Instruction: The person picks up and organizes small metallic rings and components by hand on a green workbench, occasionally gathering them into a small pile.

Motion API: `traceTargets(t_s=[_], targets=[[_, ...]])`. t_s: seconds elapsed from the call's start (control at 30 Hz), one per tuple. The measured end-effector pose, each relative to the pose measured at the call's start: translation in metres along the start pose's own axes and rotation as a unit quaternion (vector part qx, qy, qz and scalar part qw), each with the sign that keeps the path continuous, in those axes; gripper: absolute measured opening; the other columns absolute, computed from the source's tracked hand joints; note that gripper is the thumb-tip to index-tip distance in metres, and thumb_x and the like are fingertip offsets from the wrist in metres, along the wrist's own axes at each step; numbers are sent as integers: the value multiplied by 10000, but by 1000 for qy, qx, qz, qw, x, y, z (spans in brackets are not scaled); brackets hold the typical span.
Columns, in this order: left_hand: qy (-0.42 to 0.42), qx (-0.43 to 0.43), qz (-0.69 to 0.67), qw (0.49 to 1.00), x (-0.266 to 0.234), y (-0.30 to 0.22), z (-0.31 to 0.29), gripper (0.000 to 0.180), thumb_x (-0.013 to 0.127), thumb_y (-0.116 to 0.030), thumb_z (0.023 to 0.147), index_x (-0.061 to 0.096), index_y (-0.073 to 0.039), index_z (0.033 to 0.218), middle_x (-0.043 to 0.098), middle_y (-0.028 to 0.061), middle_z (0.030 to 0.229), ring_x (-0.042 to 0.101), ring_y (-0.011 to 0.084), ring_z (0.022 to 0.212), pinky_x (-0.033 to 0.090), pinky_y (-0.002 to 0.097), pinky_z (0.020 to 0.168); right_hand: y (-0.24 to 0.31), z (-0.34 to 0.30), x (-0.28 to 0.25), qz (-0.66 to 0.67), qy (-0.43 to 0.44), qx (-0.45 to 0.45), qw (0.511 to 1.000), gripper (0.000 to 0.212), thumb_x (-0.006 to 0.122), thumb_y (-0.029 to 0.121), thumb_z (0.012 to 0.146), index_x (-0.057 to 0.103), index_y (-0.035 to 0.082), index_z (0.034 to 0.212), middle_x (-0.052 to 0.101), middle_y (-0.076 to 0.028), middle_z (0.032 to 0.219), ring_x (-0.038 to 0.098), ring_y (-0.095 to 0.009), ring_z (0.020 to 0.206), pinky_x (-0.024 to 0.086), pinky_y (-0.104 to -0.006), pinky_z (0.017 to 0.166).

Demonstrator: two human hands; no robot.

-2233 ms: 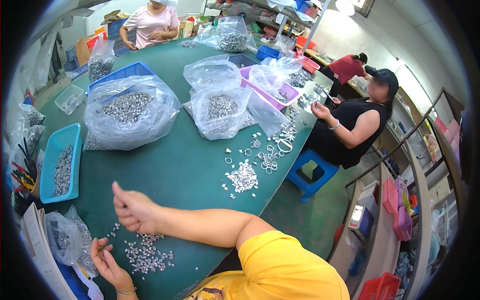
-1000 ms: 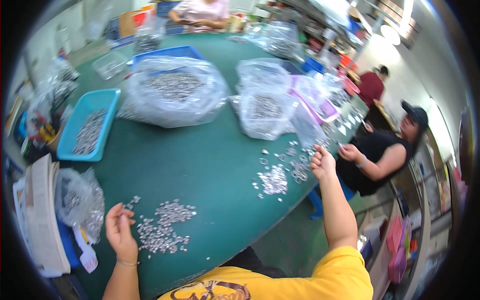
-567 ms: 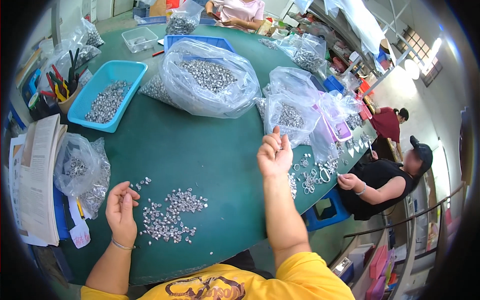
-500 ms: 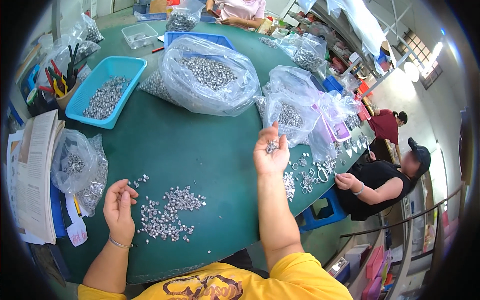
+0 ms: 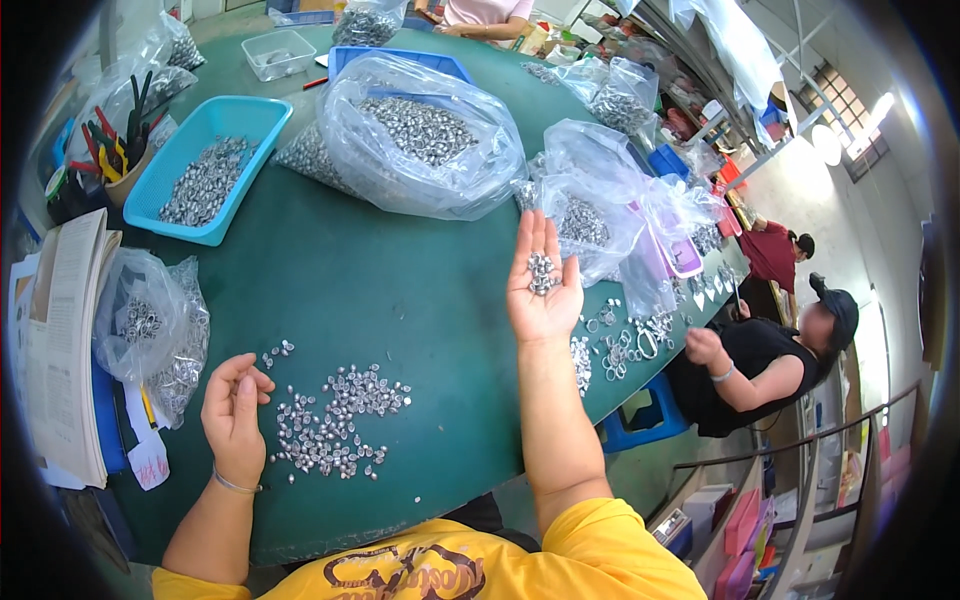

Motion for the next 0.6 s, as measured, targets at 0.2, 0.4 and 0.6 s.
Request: traceTargets(t_s=[0.2, 0.4, 0.6], targets=[[-3, 2, -1, 1000, -3, 0, 0, 212, 445, -85, 926, 529, 12, 1095, 562, 36, 849, 524, 83, 752, 424, 203, 659, 86, 37, 9, -226, -93, -98, 965, 454, 358, 446, 947, 373, 160, 594, 285, 37, 514, 244, -100, 403, 166, -232, 335], [-3, -5, 6, 1000, -5, 1, 0, 205, 454, -97, 929, 540, 7, 1082, 564, 33, 849, 526, 82, 749, 424, 199, 656, 188, 81, 7, -300, -156, -215, 916, 363, 378, 297, 939, 451, 99, 644, 490, -33, 629, 453, -169, 592, 375, -272, 586], [-2, 2, 9, 1000, -2, 0, 0, 206, 449, -96, 931, 539, 8, 1084, 562, 37, 849, 523, 84, 751, 420, 199, 658, 226, 94, -18, -429, -211, -262, 838, 228, 382, 225, 936, 569, 97, 918, 618, -76, 925, 584, -203, 845, 405, -294, 714]])
Point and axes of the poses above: each hand's wrist, its own z-axis towards the middle knuckle, its own x-axis out of the palm, y = z × x, the point moved 9 cm from there along z, towards the middle knuckle
